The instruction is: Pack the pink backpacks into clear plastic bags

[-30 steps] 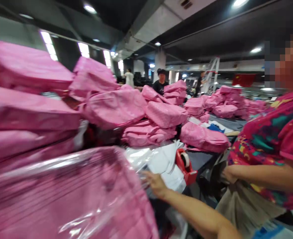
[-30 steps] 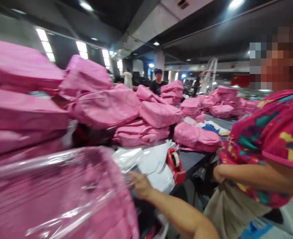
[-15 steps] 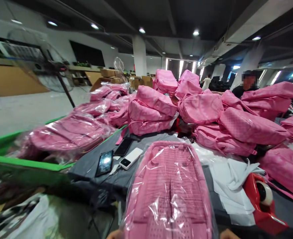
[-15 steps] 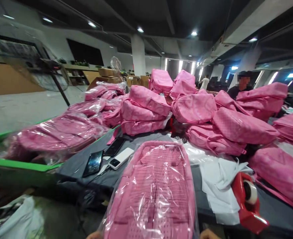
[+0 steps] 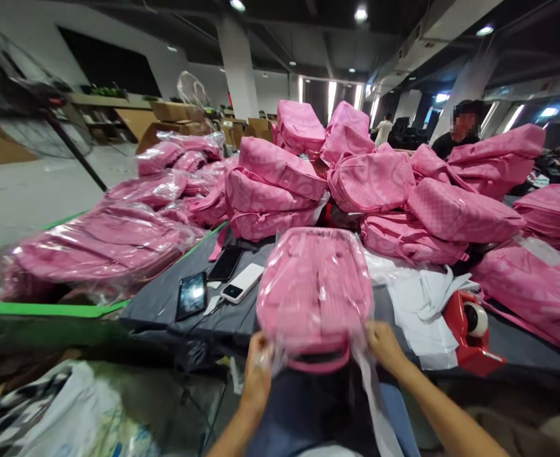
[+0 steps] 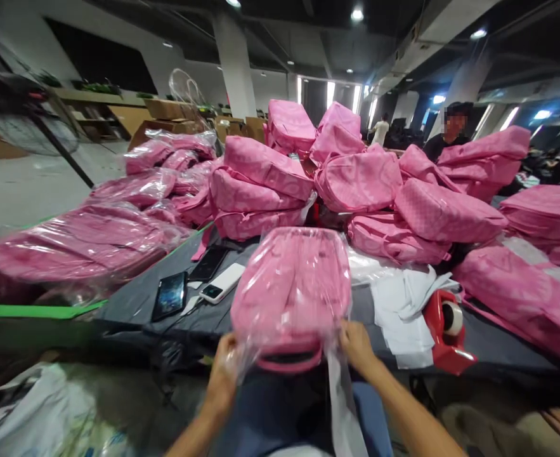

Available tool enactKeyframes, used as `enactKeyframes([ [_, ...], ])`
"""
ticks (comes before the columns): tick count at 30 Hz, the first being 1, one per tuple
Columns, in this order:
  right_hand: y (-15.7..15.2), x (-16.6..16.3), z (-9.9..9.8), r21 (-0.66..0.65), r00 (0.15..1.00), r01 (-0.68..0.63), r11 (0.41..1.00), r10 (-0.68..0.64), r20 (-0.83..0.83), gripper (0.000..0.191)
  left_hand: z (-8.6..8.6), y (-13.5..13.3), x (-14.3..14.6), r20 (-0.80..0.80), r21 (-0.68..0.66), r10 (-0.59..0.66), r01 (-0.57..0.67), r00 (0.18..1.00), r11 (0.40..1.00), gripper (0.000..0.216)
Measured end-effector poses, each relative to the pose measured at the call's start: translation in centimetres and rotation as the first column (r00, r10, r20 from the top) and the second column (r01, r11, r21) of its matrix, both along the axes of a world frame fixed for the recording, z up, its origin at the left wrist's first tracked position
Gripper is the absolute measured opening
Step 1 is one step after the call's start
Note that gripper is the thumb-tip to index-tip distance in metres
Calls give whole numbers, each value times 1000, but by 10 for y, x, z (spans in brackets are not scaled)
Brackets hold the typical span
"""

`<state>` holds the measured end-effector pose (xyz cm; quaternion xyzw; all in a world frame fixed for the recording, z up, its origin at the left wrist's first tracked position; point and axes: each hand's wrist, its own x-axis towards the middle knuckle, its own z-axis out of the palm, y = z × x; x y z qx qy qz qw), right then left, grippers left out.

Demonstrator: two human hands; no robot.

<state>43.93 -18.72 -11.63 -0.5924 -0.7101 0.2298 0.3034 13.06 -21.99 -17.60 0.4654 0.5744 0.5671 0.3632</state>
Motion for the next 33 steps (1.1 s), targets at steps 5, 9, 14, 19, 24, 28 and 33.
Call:
enactKeyframes([
  [5,75,47,48,65,993,119,991,-119,-5,13,28,53,-48,87,-10,179,-179,980,984,57],
  [9,22,91,46,-93,988,156,983,-156,6,40,-13,1,-50,254,-354,242,-143,936,924,76],
  [14,-66,55,31,-97,977,209,973,-204,55,56,-36,-29,44,-171,16,-251,257,953,966,52],
  [19,-55,-24,47,102,934,267,958,-283,217,56,-13,1,109,-725,520,208,322,657,791,34],
  [24,-35,-55,50,-62,802,241,969,-163,574,42,-2,4,113,-789,557,400,268,466,786,28],
  [28,-43,-37,50,-148,729,262,954,-94,679,38,7,4,108,-835,498,369,277,408,822,22],
  [33,-45,-14,60,-151,705,246,957,-70,706,39,20,11,116,-876,427,300,315,379,848,25],
])
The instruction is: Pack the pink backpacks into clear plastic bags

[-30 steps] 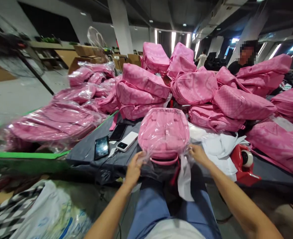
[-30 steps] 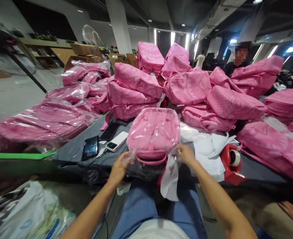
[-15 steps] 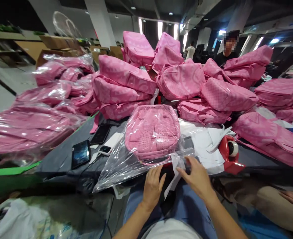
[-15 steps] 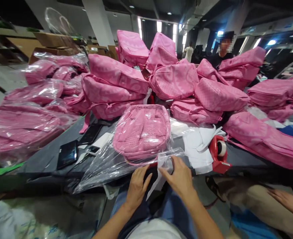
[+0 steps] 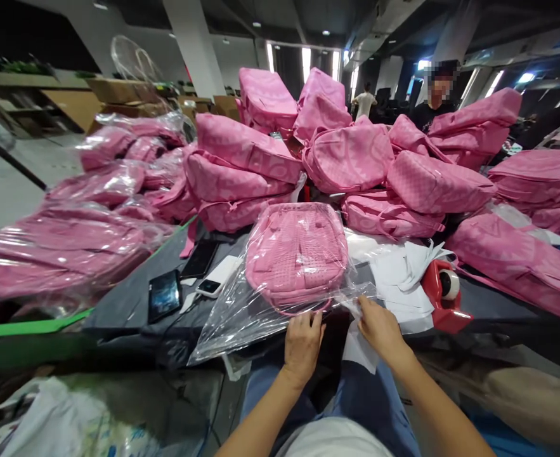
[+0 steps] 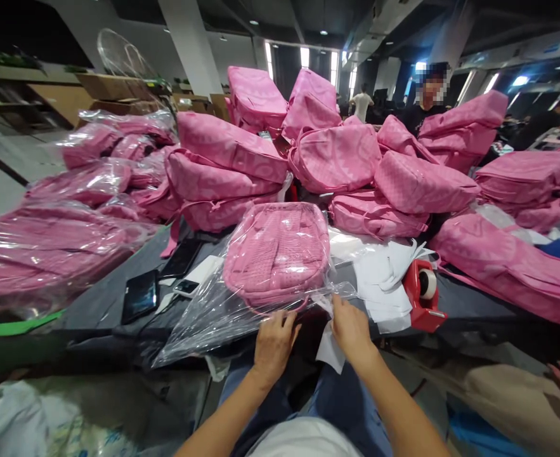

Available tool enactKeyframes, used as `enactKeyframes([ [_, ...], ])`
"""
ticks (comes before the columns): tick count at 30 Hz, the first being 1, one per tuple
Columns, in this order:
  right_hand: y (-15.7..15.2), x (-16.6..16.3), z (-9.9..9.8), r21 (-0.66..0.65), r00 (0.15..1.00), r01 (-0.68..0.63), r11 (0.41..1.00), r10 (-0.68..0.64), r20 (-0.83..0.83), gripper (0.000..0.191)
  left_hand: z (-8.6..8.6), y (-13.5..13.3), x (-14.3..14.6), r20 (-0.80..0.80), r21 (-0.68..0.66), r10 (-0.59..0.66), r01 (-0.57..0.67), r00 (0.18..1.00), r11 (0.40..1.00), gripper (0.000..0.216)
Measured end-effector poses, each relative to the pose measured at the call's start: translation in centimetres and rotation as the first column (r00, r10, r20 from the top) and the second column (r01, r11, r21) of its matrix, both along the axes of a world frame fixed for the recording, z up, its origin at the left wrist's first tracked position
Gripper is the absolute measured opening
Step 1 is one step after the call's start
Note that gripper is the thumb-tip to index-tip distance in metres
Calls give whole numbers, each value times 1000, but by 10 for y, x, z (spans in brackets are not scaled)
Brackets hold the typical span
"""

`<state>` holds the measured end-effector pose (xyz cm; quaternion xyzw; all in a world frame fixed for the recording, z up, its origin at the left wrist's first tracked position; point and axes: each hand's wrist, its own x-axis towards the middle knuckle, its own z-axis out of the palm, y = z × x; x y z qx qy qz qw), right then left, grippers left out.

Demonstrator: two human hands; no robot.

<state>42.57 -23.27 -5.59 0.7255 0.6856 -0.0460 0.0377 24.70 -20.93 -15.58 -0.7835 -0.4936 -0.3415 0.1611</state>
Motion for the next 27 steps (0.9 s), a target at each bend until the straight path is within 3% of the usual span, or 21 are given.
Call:
enactKeyframes([
  [3,1,1,-4,-31,1000,3,1000,-3,-16,31,1,1,8,-86,-68,-55,49,995,996,17],
  [6,3,4,-8,-37,999,11,999,-13,-45,24,8,-1,13,-124,-335,-105,58,987,940,9],
  [9,4,14,-3,-18,1000,-10,1000,10,-21,24,24,-4,11,85,-617,-102,133,991,776,20],
  [12,6,26,8,-4,997,-77,997,77,-4,26,31,-3,6,341,-697,-65,298,938,653,25],
  [16,7,32,11,-66,986,-145,987,149,68,35,3,-3,7,462,-764,-42,421,886,489,30],
  [18,5,31,4,-99,985,-149,984,157,73,36,-18,-8,11,498,-735,-66,461,865,498,42],
  [21,-2,25,-7,-117,989,-132,984,139,57,34,-38,-20,17,512,-649,-94,456,854,609,60],
  [27,-20,15,-18,-80,999,-15,997,18,40,38,-39,-22,22,692,-594,-8,575,722,562,58],
])
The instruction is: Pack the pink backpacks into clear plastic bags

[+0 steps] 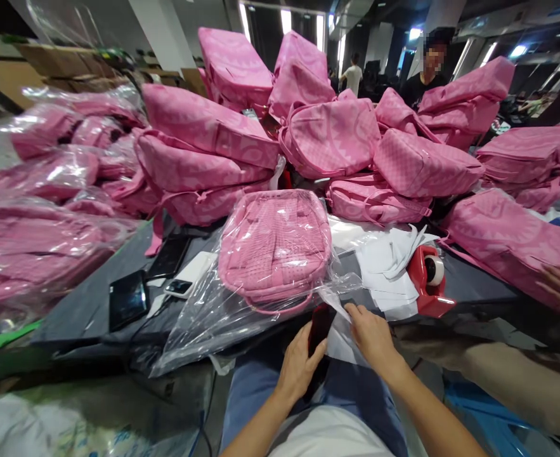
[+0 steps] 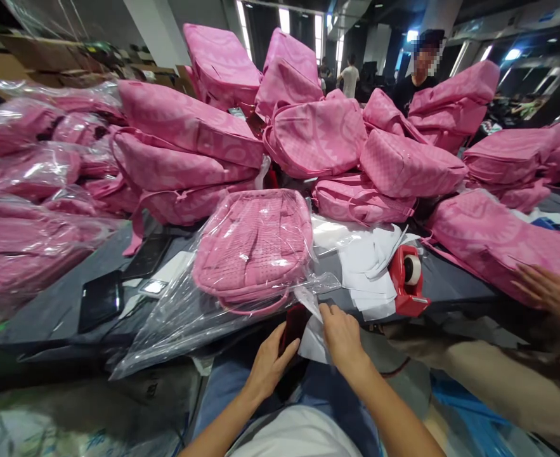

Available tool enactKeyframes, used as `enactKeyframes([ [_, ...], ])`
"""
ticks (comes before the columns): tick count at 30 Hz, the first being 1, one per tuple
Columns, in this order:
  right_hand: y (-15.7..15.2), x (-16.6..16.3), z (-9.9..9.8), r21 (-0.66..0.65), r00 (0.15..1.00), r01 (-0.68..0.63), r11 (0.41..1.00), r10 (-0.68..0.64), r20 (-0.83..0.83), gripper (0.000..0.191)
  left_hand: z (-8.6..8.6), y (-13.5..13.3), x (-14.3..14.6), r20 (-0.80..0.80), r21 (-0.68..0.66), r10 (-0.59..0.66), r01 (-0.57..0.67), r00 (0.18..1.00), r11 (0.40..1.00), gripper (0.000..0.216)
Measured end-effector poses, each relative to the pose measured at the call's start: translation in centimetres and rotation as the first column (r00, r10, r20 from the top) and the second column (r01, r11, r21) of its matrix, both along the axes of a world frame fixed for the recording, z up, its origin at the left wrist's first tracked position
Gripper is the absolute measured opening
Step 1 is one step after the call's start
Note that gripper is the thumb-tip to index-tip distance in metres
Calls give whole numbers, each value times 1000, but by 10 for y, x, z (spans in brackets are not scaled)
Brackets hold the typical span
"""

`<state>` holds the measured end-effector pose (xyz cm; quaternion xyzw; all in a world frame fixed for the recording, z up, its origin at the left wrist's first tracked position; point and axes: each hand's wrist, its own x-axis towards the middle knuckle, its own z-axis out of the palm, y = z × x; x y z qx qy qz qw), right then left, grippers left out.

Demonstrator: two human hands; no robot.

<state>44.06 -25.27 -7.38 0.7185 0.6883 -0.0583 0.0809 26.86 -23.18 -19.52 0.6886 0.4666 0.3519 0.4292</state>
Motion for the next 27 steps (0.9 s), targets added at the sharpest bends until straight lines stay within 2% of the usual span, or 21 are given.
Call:
enactKeyframes([
  [3,-5,4,1,60,995,82,995,-86,59,27,6,10,3,-18,-8,62,-62,998,998,54],
  [5,-9,10,0,163,989,99,982,-116,96,13,16,15,0,-61,13,86,-86,994,996,51],
  [8,-17,13,-10,365,992,10,931,-55,113,3,38,17,-6,-13,-41,91,-92,996,995,48],
  [10,-23,9,-23,431,995,-76,899,37,97,2,51,17,-5,35,-115,90,-86,995,990,48],
  [12,-28,1,-39,417,992,-125,900,103,75,15,55,15,3,33,-149,60,-54,998,987,50],
  [15,-36,-11,-60,309,988,-155,938,147,50,44,47,7,21,61,-187,8,4,998,982,53],
  [18,-43,-16,-69,252,986,-166,953,165,28,47,33,-4,32,168,-266,33,13,985,964,55],
  [21,-50,-15,-73,382,984,-143,913,171,-42,42,29,-11,34,259,-235,11,52,966,971,49],
  [23,-52,-12,-78,478,970,-126,870,209,-125,56,31,-12,34,300,-196,-45,107,953,975,42],
  [25,-51,-8,-86,508,961,-112,854,223,-164,71,33,-10,35,324,-184,-103,169,941,968,37],
  [27,-48,-3,-97,483,977,-82,872,167,-135,74,33,-8,35,331,-156,-212,275,920,949,35],
])
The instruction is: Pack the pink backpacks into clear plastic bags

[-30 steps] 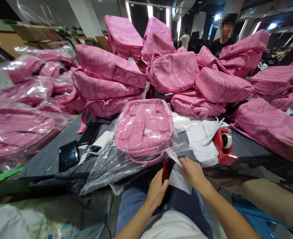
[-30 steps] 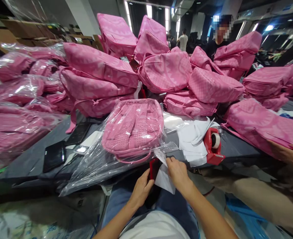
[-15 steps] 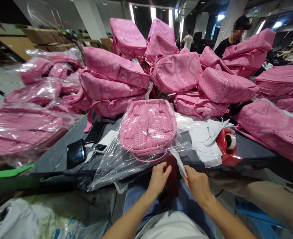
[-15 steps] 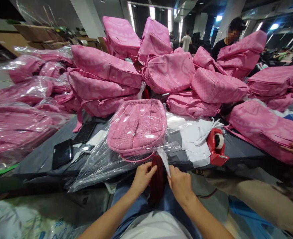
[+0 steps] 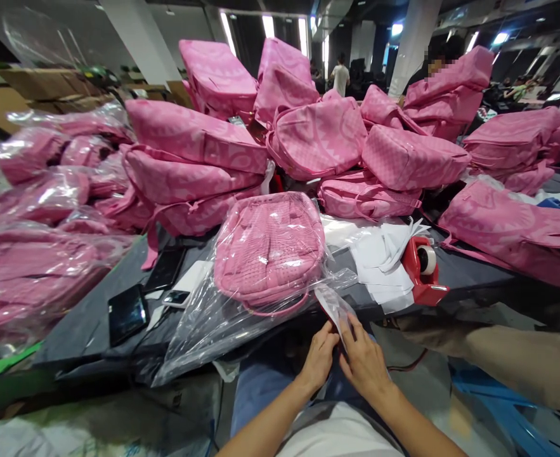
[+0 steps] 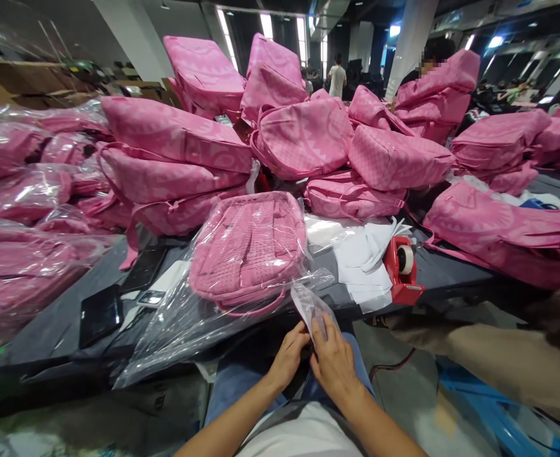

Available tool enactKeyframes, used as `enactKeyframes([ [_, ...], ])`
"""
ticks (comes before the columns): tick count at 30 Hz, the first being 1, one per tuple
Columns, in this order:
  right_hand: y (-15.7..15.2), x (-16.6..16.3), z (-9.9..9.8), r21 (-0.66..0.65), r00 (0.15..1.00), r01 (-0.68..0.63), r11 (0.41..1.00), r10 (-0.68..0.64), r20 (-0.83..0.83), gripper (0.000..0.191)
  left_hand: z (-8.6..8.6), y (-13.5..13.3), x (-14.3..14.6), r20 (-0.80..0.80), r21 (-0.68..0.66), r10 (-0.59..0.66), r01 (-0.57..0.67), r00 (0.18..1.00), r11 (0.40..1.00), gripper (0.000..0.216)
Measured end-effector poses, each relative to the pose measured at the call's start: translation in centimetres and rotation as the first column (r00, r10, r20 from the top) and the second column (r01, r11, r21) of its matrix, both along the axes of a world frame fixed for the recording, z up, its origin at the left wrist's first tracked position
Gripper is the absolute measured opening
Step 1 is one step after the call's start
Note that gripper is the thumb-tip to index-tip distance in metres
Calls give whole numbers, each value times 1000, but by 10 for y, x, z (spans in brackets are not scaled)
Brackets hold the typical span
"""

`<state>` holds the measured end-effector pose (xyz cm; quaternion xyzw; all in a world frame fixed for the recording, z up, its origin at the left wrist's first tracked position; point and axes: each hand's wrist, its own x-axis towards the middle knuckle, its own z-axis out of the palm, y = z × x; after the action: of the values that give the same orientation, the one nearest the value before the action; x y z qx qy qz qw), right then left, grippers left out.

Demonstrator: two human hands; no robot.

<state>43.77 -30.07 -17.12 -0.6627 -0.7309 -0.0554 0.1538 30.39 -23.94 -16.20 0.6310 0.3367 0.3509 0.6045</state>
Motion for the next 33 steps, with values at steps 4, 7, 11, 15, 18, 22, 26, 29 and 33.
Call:
enactKeyframes([
  [4,8,10,-21,-47,990,119,992,-114,87,76,-9,12,-15,-240,240,-168,226,956,944,40],
  [7,10,13,-30,-11,990,106,994,-104,99,76,-12,24,-32,-415,672,248,111,875,732,27],
  [11,6,9,-33,-23,994,95,995,-94,55,66,10,43,-22,-500,865,336,439,798,243,35],
  [15,-4,4,-39,-7,997,72,997,-72,9,70,32,62,9,-818,558,215,826,534,73,33],
  [18,-13,9,-42,118,989,111,987,-98,-110,72,29,73,8,-809,566,202,824,553,12,39],
  [22,-20,30,-38,278,959,146,949,-67,-274,52,20,82,-21,-607,782,48,607,793,-142,32],
  [26,-32,36,-42,386,946,16,922,111,-304,41,24,86,-36,-486,870,-91,471,869,-142,31],
  [29,-52,30,-55,321,939,1,947,110,-327,43,29,86,-37,-529,846,-162,532,833,-27,33],
  [33,-61,61,-50,108,940,-270,957,286,-188,31,33,87,-43,-568,780,-261,612,780,129,34],
])
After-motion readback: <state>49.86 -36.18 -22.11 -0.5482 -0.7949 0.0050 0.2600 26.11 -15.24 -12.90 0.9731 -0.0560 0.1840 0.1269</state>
